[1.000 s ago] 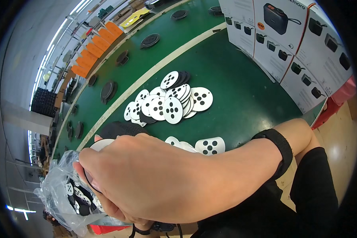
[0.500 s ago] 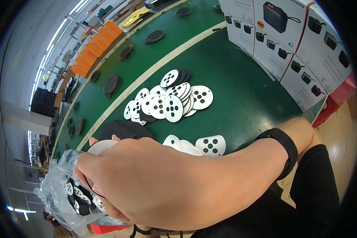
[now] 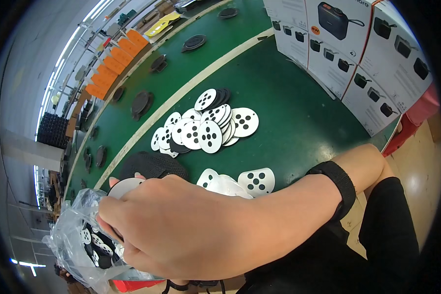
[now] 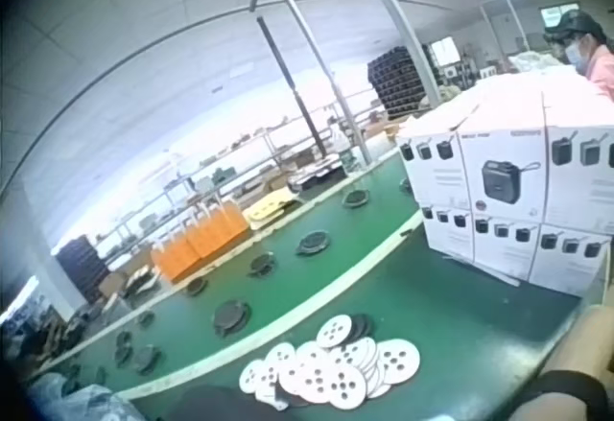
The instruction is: Apply adhesive stickers to circular electronic component bases.
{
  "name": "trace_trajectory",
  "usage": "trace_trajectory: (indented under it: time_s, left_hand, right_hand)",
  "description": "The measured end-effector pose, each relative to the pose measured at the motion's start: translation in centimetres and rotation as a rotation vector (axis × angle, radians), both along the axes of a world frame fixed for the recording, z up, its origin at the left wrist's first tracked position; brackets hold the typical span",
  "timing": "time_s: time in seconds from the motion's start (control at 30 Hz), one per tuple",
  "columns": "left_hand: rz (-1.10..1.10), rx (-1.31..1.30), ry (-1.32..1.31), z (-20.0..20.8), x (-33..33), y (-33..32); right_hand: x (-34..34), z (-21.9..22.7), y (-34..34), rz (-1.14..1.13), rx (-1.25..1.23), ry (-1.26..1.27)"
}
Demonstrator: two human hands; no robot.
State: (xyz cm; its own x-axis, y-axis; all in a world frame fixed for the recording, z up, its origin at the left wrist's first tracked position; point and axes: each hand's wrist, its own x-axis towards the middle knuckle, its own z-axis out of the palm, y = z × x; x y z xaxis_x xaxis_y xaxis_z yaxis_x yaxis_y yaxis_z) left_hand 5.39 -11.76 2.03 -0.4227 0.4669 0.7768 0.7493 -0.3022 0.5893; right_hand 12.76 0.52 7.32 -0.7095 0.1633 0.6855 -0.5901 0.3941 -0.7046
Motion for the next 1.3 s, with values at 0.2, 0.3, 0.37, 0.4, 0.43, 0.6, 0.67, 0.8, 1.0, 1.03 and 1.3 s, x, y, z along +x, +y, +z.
trace_trajectory:
  time_s: [0.2,0.3,0.37,0.4,0.43,0.6,0.67,0.8,1.0,1.03,1.3]
  left_hand:
    - [-0.004,0.004,0.028,0.1,-0.6,-0.4]
    - [-0.009,0.002,0.033,-0.1,-1.3,-0.4]
    - [-0.02,0.008,0.05,0.2,-0.9,-0.7]
    - [-0.025,0.01,0.058,0.3,-0.7,-0.7]
    - [-0.029,0.009,0.061,0.2,-0.8,-0.8]
    - [-0.054,0.006,0.081,0.1,-1.4,-0.4]
    - [-0.066,0.005,0.089,0.2,-1.4,-0.3]
    - [-0.087,0.005,0.112,0.3,-1.2,-0.2]
    - [0.01,-0.123,-0.555,1.9,0.3,-0.2]
    - [-0.011,-0.145,-0.555,2.0,-0.1,-0.2]
    - [-0.211,-0.209,-0.85,3.4,-1.8,-0.6]
  right_hand:
    - [-0.2,0.3,-0.1,0.007,0.033,0.036]
    - [-0.7,0.2,-0.3,0.025,-0.007,0.031]
    - [0.0,0.7,-0.3,0.035,-0.019,-0.033]
    - [0.3,0.9,-0.3,0.045,-0.034,-0.101]
    - [0.3,1.0,-0.2,0.045,-0.034,-0.103]
    - [0.1,1.0,-0.1,-0.027,-0.003,-0.156]
    - [0.3,0.8,0.3,-0.034,0.025,-0.116]
    - [-0.5,-0.1,0.3,-0.108,0.036,0.126]
    - [0.6,-0.3,2.0,-0.119,0.125,-0.093]
    - [0.7,-0.6,2.3,-0.114,0.106,-0.127]
    - [7.6,-1.0,6.3,-0.057,0.181,-0.269]
